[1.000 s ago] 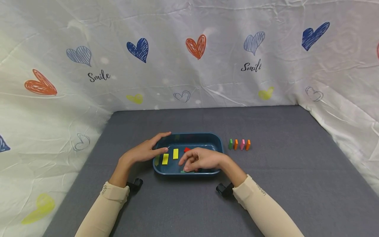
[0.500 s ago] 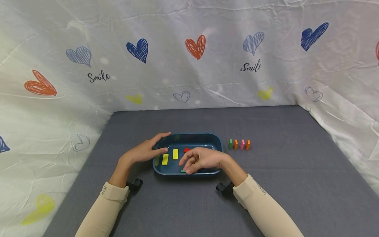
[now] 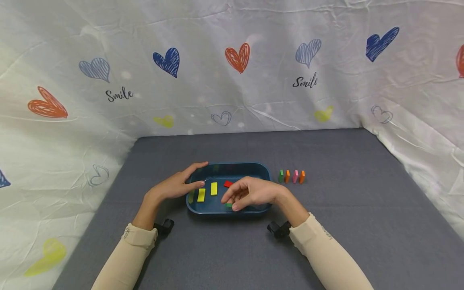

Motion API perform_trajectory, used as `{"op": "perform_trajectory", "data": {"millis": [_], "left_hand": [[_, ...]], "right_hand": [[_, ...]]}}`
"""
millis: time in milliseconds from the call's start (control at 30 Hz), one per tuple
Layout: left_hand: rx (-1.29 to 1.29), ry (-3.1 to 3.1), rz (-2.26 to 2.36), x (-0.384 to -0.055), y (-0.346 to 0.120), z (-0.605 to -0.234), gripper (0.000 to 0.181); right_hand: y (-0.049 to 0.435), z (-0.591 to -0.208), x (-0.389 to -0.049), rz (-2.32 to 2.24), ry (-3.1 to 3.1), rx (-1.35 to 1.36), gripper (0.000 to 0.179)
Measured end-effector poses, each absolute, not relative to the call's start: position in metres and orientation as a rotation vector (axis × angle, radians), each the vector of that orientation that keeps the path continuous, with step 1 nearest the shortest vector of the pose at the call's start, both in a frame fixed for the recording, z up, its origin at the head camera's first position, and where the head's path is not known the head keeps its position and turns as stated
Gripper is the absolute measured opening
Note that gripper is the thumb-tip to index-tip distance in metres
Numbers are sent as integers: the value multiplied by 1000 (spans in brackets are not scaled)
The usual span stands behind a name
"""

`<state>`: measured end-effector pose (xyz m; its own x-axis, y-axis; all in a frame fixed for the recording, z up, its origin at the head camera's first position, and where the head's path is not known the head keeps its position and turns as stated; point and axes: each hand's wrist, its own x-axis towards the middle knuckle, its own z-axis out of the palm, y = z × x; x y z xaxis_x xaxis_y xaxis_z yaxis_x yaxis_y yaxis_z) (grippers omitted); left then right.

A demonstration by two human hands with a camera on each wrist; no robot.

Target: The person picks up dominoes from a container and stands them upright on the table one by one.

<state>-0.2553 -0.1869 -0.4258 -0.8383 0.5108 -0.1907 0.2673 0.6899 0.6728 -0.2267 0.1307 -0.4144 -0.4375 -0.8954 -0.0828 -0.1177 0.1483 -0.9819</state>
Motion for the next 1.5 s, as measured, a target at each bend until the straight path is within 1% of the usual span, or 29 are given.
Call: {"op": "perform_trajectory", "data": {"millis": [167,333,500,867,1067,1300,1500], "left_hand": [[611,2543,921,-255,-186,-426,69],[601,2545,915,-254,-188,-425,70],[617,2533,928,-253,-189,-424,70],[651,2519,935,-252,-189,-422,71],[663,2503,943,-252,-189,-424,72],[672,2502,953,-252,-189,-425,71],[665,2510,941,-254,-190,-425,71]], "right_hand": [[148,-409,-225,-1410,1724,-1045,34],[169,-403,-222,-1507,1799,-981,27],[191,-400,-219,-1640,1864,-904,28],[252,-393,-214,-1832,2025,-896,31],[287,-392,-208,-1945,2201,-699,31],[315,-405,-207,-2036,2281,-507,29],[327,-421,-210,-1895,2434,-391,30]]}}
